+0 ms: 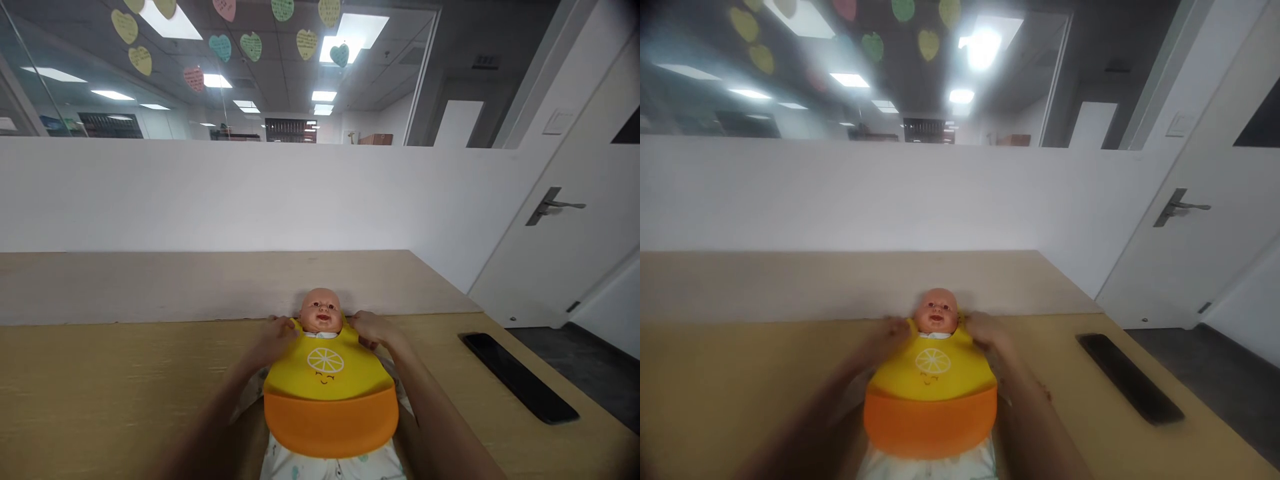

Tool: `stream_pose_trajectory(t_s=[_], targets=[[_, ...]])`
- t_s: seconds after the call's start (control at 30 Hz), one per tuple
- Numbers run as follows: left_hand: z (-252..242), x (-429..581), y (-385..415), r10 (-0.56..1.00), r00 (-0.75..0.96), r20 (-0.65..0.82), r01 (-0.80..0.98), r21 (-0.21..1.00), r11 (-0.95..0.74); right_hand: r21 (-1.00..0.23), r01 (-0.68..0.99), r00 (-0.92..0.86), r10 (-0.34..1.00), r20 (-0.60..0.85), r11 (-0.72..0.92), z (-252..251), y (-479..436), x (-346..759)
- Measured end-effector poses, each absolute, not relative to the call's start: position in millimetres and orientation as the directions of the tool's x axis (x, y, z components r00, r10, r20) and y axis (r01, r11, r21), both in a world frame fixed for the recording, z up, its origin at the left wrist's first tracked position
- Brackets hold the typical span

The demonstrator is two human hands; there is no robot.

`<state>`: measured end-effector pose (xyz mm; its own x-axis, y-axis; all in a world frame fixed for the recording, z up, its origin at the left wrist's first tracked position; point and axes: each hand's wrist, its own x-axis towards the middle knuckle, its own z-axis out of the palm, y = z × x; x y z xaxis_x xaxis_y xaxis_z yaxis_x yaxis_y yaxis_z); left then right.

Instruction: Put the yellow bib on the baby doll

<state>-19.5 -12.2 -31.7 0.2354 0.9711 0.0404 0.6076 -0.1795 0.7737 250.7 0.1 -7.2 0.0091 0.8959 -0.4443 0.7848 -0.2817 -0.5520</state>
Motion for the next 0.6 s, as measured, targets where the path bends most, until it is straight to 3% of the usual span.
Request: stream_pose_trajectory(t_s=[0.1,0.23,0.47,0.6], targets=[[-39.6,-9.2,-11.4,0.98,0.166,0.112,0.544,0.819,-0.185,-0.56,0.804,-0.002,0.941,-0.339,-0.2,-10.9,3.0,251.4],[-37.6,3.3,-13.5,0.974,0.213,0.08,0.492,0.852,-0.178,-0.469,0.876,0.05,0.989,-0.139,-0.11,-27.4,14.0,251.0],[-24.1,17.7,-0.3,0.986,0.16,-0.056,0.56,0.827,-0.043,-0.497,0.866,-0.001,0.993,-0.117,-0.057,-47.2,21.1,242.3],[-20.5,26.2,9.9,0.981,0.188,-0.036,0.577,0.812,-0.081,-0.512,0.857,0.02,0.996,-0.09,-0.063,-48.9,19.1,237.5]])
